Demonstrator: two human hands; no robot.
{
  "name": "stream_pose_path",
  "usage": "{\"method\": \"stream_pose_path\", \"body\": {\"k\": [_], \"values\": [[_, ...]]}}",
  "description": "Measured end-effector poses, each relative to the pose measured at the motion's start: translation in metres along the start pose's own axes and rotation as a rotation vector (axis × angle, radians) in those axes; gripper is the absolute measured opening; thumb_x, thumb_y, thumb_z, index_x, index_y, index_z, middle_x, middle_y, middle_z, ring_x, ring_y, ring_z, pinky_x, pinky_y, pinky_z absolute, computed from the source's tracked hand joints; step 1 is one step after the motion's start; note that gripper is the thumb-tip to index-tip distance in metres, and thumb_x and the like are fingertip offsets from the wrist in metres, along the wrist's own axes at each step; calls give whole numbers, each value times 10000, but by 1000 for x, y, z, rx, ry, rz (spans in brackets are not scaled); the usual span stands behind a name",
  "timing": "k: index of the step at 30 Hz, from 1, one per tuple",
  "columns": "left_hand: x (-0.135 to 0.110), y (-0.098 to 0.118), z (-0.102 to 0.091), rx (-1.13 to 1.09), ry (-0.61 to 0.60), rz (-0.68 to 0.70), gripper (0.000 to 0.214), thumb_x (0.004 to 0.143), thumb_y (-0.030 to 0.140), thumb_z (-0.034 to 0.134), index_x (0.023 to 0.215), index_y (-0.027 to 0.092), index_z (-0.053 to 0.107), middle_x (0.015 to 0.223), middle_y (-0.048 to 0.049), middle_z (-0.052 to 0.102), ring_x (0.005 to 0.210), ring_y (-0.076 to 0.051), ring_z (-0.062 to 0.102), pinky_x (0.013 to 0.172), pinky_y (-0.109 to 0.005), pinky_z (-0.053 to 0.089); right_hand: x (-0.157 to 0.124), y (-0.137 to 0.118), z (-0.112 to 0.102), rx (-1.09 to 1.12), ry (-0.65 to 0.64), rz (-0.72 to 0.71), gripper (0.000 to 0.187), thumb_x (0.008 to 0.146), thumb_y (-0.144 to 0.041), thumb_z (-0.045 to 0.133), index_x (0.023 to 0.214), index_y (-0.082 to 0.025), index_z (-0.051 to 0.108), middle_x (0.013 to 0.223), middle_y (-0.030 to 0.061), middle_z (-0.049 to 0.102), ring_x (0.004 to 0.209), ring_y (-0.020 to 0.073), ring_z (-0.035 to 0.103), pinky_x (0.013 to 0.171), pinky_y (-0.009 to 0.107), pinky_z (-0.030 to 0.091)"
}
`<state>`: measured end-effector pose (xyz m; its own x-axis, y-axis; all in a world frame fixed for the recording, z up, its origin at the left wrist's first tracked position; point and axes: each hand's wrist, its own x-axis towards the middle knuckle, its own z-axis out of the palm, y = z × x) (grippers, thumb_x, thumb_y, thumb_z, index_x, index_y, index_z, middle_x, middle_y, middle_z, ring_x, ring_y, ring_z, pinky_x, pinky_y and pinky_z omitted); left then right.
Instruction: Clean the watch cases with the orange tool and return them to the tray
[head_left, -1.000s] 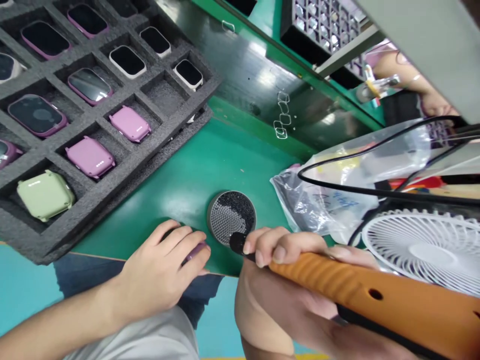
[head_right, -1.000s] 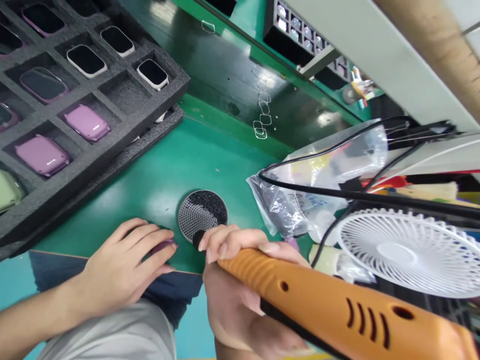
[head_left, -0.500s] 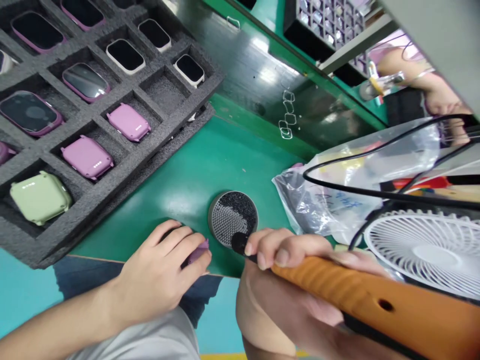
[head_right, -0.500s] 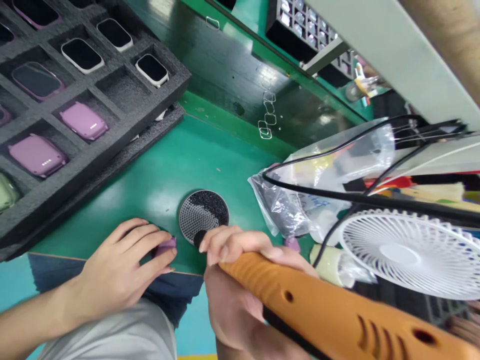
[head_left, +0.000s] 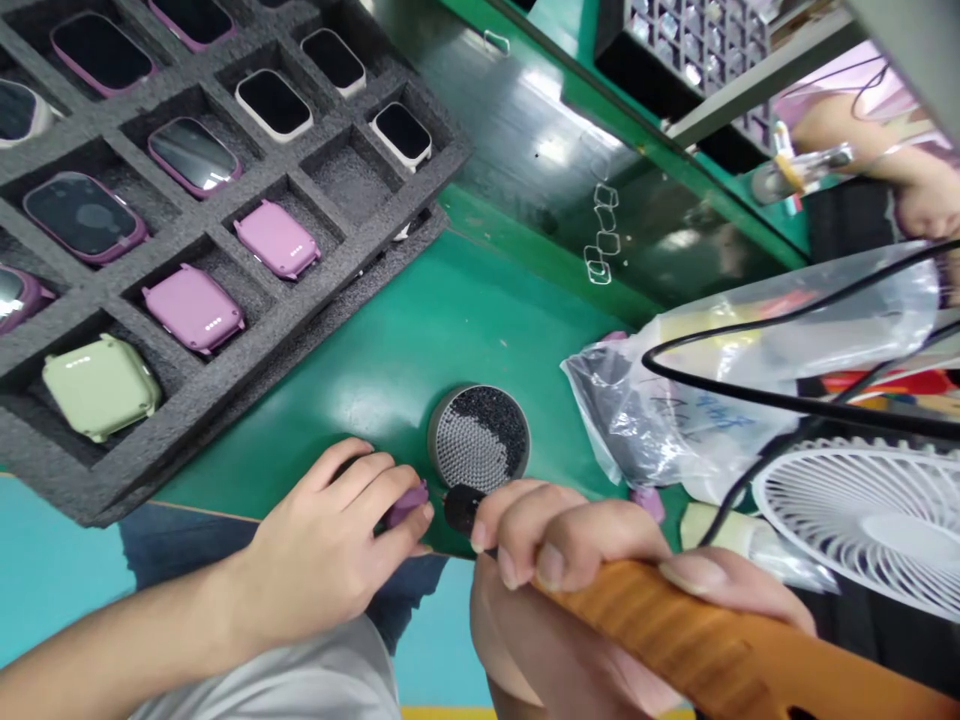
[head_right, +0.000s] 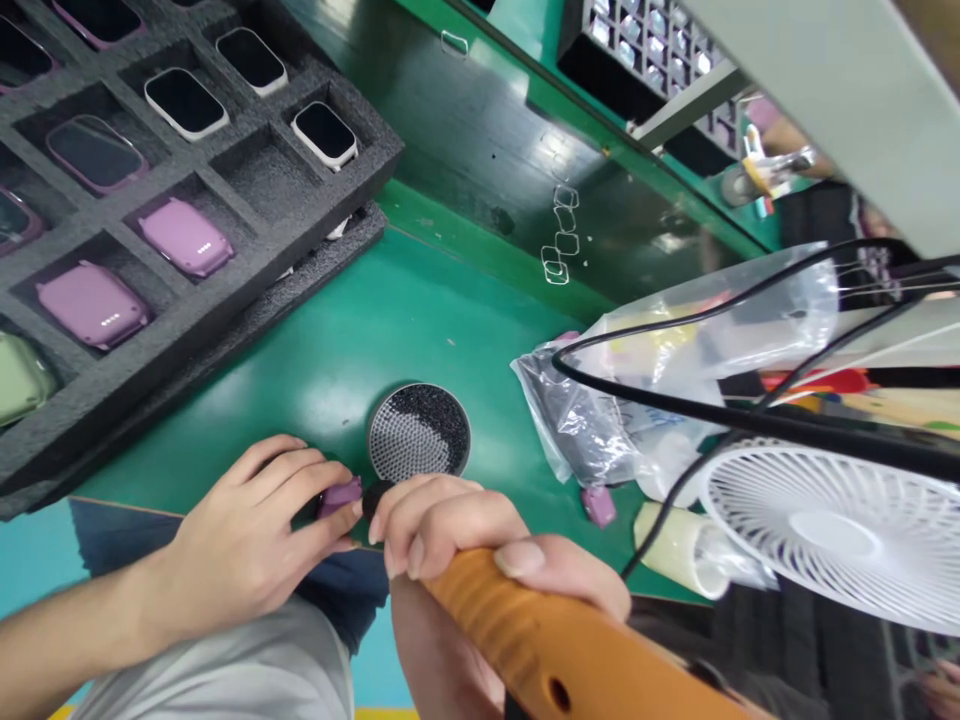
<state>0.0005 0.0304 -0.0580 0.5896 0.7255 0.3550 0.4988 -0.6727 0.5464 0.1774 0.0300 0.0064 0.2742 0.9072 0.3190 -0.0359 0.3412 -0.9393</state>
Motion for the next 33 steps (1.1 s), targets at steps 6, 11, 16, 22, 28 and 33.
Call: {"method": "stream_pose_path", "body": {"k": [6, 11, 16, 22, 28, 33], "values": [[1, 1, -2, -18, -51, -17, 221, 1084, 305, 650, 1255, 199, 742, 1322, -91, 707, 1208, -285, 634, 1150, -510, 446, 2, 2, 2, 31, -32, -47, 257, 1106, -332, 391, 1220, -275, 614, 846, -29, 664, 607, 163, 614, 536, 397, 552], [1, -1, -2, -30, -51, -19, 215, 1083, 280, 636, 1255, 198, 735, 1332, -87, 702, 1210, -291, 621, 1158, -510, 426, 4, -2, 7, -26, -9, -23, 208, 1115, -341, 430, 1208, -281, 607, 842, -39, 647, 617, 159, 607, 556, 397, 558], [1, -1, -1, -31, -40, -18, 207, 1071, 273, 654, 1236, 192, 750, 1319, -89, 713, 1199, -280, 627, 1144, -497, 445, 7, -4, 9, -4, -26, -2, 182, 1104, -354, 472, 1174, -280, 623, 834, -40, 651, 599, 163, 607, 528, 393, 555], [0, 0, 0, -23, -36, -20, 202, 1059, 266, 663, 1225, 198, 756, 1317, -97, 716, 1203, -280, 632, 1141, -497, 460, 3, 0, 4, -27, -49, 6, 235, 1116, -369, 416, 1215, -305, 619, 855, -30, 646, 620, 171, 606, 557, 397, 562], [0, -1, 0, -23, -42, -13, 194, 1070, 258, 640, 1221, 188, 742, 1315, -93, 705, 1206, -289, 616, 1147, -503, 439, 1, 2, 5, -29, -91, 10, 302, 1108, -360, 384, 1236, -308, 653, 852, 5, 652, 648, 195, 617, 554, 415, 545], [0, -1, -1, -30, -30, -19, 180, 1087, 261, 620, 1196, 183, 740, 1295, -96, 704, 1202, -286, 611, 1148, -505, 435, 1, 0, 13, -2, -65, -9, 232, 1085, -320, 472, 1249, -293, 634, 853, -9, 655, 641, 176, 593, 557, 397, 531]]}}
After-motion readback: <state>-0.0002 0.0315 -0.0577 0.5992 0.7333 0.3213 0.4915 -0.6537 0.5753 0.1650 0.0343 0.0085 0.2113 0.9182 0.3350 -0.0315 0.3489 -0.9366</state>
